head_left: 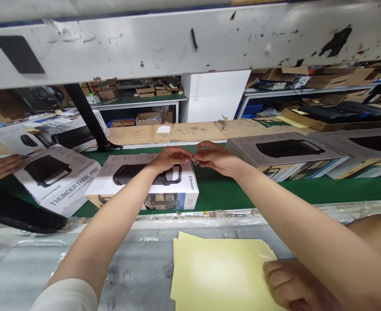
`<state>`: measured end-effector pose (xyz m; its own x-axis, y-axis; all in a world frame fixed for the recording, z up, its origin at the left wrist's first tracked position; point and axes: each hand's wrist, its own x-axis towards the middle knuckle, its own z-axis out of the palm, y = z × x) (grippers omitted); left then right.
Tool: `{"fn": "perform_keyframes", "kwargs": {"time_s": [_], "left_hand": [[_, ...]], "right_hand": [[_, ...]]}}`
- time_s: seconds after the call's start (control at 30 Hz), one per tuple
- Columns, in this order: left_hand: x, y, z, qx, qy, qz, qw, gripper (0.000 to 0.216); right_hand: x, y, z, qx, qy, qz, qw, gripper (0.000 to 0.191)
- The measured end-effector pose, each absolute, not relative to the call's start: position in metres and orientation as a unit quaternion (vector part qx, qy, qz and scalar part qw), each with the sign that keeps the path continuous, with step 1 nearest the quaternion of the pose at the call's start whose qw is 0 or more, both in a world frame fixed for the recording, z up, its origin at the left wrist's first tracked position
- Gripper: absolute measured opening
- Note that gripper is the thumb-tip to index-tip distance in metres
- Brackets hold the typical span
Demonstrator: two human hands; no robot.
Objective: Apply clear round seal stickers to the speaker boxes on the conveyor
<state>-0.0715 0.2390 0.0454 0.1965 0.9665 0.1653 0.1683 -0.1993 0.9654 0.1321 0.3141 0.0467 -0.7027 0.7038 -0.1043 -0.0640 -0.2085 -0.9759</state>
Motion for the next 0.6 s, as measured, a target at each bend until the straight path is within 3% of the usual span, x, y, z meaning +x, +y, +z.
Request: {"fn": "perform_keyframes", "kwargs": {"time_s": [0.37, 0.5, 0.6], "left_hand": [[-0.079, 0.232, 0.052, 0.627, 0.541, 0.379, 0.414, 0.036], [-0.077, 0.235, 0.048, 0.628, 0.638, 0.36, 0.262, 0.03], [-0.072, 0.237, 0.044, 0.685, 0.672, 0.252, 0.125, 0.027]], "right_hand": [[0.123, 0.305, 0.038, -0.293, -0.567, 0.706, 0.306, 0.042], [0.119, 0.3, 0.038, -0.338, -0.612, 0.628, 0.342, 0.037], [0.117, 0.297, 0.038, -0.376, -0.605, 0.628, 0.315, 0.038]]}}
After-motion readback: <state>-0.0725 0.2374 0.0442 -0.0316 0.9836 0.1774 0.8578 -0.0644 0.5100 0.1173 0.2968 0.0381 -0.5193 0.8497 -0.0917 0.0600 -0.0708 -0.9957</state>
